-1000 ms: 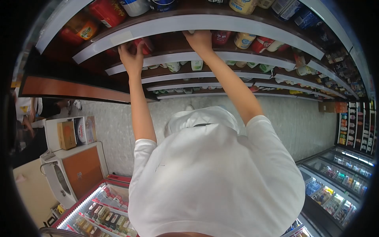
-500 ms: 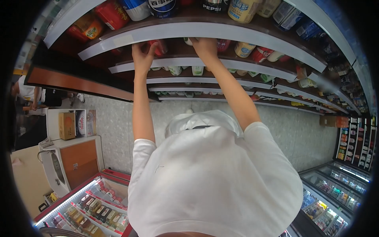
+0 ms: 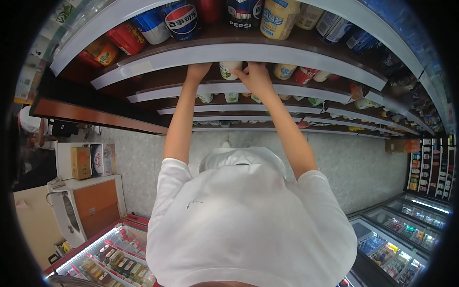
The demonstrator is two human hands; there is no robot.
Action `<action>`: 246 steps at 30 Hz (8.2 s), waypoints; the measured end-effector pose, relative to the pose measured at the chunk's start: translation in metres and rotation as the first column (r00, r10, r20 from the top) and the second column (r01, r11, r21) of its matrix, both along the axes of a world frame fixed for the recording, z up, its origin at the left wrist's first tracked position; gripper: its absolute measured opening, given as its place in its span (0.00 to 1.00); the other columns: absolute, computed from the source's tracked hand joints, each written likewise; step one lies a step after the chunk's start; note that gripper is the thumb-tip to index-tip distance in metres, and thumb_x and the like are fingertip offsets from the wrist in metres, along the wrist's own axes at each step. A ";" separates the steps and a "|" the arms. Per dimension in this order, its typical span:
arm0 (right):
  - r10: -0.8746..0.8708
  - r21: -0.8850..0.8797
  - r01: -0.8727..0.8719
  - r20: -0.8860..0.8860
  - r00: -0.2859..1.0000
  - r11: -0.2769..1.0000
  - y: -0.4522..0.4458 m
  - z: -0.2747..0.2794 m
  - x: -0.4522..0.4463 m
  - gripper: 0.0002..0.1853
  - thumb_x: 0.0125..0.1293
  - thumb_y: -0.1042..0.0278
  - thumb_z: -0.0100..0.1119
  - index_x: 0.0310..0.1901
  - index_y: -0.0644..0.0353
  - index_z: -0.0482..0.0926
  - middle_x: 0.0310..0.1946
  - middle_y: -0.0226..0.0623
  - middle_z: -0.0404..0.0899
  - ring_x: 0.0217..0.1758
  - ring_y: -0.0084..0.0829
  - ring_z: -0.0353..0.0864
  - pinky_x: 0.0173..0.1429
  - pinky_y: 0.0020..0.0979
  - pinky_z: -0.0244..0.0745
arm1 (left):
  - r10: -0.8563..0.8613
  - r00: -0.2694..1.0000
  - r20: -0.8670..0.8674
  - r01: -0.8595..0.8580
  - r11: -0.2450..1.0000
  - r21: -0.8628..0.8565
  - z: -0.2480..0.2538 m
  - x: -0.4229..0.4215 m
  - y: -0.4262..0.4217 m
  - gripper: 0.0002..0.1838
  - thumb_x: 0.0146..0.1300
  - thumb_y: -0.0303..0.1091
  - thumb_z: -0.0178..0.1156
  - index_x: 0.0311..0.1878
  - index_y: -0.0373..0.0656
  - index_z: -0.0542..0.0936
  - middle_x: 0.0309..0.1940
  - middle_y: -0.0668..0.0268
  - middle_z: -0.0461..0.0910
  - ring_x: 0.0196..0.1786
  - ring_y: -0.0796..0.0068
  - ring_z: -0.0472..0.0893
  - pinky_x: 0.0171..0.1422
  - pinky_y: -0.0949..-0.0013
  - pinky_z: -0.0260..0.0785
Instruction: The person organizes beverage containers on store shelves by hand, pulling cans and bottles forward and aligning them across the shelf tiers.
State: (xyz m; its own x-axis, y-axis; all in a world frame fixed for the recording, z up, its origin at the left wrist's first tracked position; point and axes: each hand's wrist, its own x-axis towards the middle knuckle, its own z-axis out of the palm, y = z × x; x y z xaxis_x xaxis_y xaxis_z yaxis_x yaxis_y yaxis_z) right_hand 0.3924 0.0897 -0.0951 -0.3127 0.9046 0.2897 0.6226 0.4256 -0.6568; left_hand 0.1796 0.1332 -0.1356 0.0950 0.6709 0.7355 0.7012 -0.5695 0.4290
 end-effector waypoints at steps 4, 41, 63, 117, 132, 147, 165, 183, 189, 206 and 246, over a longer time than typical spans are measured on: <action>0.043 0.056 -0.044 0.018 0.999 0.997 0.001 0.004 -0.003 0.28 0.58 0.56 0.68 0.51 0.69 0.71 0.25 0.44 0.82 0.29 0.36 0.84 0.35 0.32 0.77 | 0.094 0.993 0.075 -0.092 0.995 -0.035 0.000 0.013 0.003 0.08 0.57 0.31 0.63 0.38 0.40 0.82 0.35 0.57 0.82 0.43 0.55 0.80 0.47 0.58 0.71; 0.225 0.125 -0.189 -0.448 0.865 0.974 -0.035 -0.010 -0.105 0.08 0.61 0.73 0.61 0.43 0.59 0.79 0.32 0.37 0.84 0.32 0.28 0.85 0.36 0.26 0.78 | 0.623 0.729 0.283 -0.644 0.764 -0.025 0.006 -0.188 -0.082 0.36 0.53 0.39 0.69 0.59 0.27 0.65 0.56 0.41 0.68 0.60 0.42 0.67 0.67 0.53 0.58; -0.143 -0.117 0.098 -0.481 0.865 0.988 -0.087 -0.034 -0.165 0.08 0.63 0.69 0.61 0.42 0.62 0.81 0.29 0.35 0.83 0.26 0.21 0.79 0.34 0.23 0.74 | -0.020 0.910 0.415 0.130 0.963 -0.238 0.029 -0.140 -0.075 0.25 0.50 0.36 0.73 0.47 0.32 0.76 0.40 0.51 0.81 0.44 0.57 0.82 0.51 0.63 0.75; -0.506 0.522 0.698 -0.482 0.715 0.490 -0.046 -0.018 -0.114 0.20 0.53 0.62 0.70 0.45 0.62 0.76 0.40 0.39 0.72 0.22 0.29 0.70 0.31 0.30 0.70 | 0.361 0.932 0.006 -0.355 0.914 0.196 -0.004 -0.183 -0.004 0.23 0.55 0.49 0.65 0.49 0.43 0.80 0.45 0.59 0.82 0.47 0.53 0.81 0.51 0.56 0.72; -0.467 0.239 0.593 -0.424 0.776 0.769 -0.011 -0.038 -0.170 0.32 0.52 0.53 0.69 0.54 0.63 0.72 0.38 0.56 0.80 0.38 0.55 0.81 0.45 0.47 0.77 | 0.048 0.998 0.047 -0.051 0.996 0.077 0.014 -0.197 -0.024 0.20 0.56 0.35 0.68 0.49 0.34 0.79 0.49 0.53 0.81 0.50 0.55 0.80 0.56 0.59 0.70; -0.144 0.176 0.209 -0.324 0.935 0.962 -0.015 -0.030 -0.250 0.31 0.52 0.49 0.67 0.53 0.62 0.73 0.40 0.54 0.80 0.41 0.50 0.82 0.46 0.47 0.78 | -0.029 0.915 0.403 0.196 0.904 -0.380 0.019 -0.244 -0.082 0.51 0.58 0.29 0.68 0.73 0.39 0.39 0.66 0.48 0.60 0.67 0.60 0.64 0.65 0.61 0.66; -0.131 0.176 0.309 -0.637 0.759 0.935 -0.054 -0.055 -0.244 0.09 0.59 0.73 0.61 0.42 0.59 0.79 0.34 0.40 0.80 0.34 0.36 0.84 0.37 0.32 0.79 | -0.110 0.894 0.434 0.216 0.955 -0.202 0.008 -0.194 -0.069 0.41 0.55 0.30 0.71 0.66 0.32 0.57 0.60 0.50 0.66 0.60 0.63 0.69 0.67 0.62 0.60; -0.223 0.081 0.287 -0.443 0.868 0.954 -0.073 -0.065 -0.201 0.08 0.60 0.76 0.58 0.41 0.63 0.80 0.44 0.39 0.80 0.37 0.33 0.83 0.39 0.28 0.78 | 0.185 0.978 0.096 -0.196 0.973 0.123 0.000 -0.138 -0.027 0.14 0.57 0.28 0.63 0.46 0.34 0.79 0.44 0.52 0.81 0.48 0.51 0.79 0.55 0.58 0.68; -0.178 0.080 0.224 -0.383 0.907 0.971 -0.080 -0.058 -0.195 0.07 0.61 0.75 0.58 0.40 0.63 0.80 0.47 0.38 0.79 0.36 0.31 0.82 0.37 0.27 0.77 | 0.199 0.980 0.021 -0.200 0.969 0.143 0.000 -0.162 -0.021 0.16 0.53 0.27 0.63 0.46 0.35 0.79 0.44 0.51 0.80 0.49 0.49 0.78 0.57 0.55 0.68; -0.339 0.118 0.374 -0.239 0.910 0.920 -0.007 -0.029 -0.190 0.19 0.56 0.61 0.66 0.45 0.62 0.77 0.34 0.46 0.80 0.35 0.41 0.82 0.40 0.41 0.76 | 0.370 0.922 0.112 -0.356 0.926 -0.127 -0.036 -0.273 -0.003 0.18 0.58 0.37 0.64 0.48 0.37 0.80 0.48 0.54 0.81 0.55 0.55 0.77 0.61 0.61 0.67; 0.175 0.188 -0.167 -0.028 0.984 0.968 0.035 -0.033 -0.290 0.21 0.58 0.60 0.63 0.51 0.61 0.77 0.49 0.48 0.77 0.55 0.49 0.75 0.60 0.43 0.68 | -0.012 0.809 0.588 0.264 0.901 -0.345 0.011 -0.243 -0.110 0.46 0.54 0.29 0.71 0.71 0.38 0.53 0.64 0.54 0.62 0.64 0.63 0.68 0.69 0.60 0.60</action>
State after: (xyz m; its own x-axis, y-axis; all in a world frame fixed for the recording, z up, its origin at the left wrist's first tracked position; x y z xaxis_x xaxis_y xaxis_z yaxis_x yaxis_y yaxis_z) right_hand 0.1028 0.1244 -0.1283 -0.4412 0.7689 0.4628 0.5028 0.6390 -0.5822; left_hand -0.0636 0.0228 -0.1250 -0.1324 0.9225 0.3626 0.1910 -0.3352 0.9226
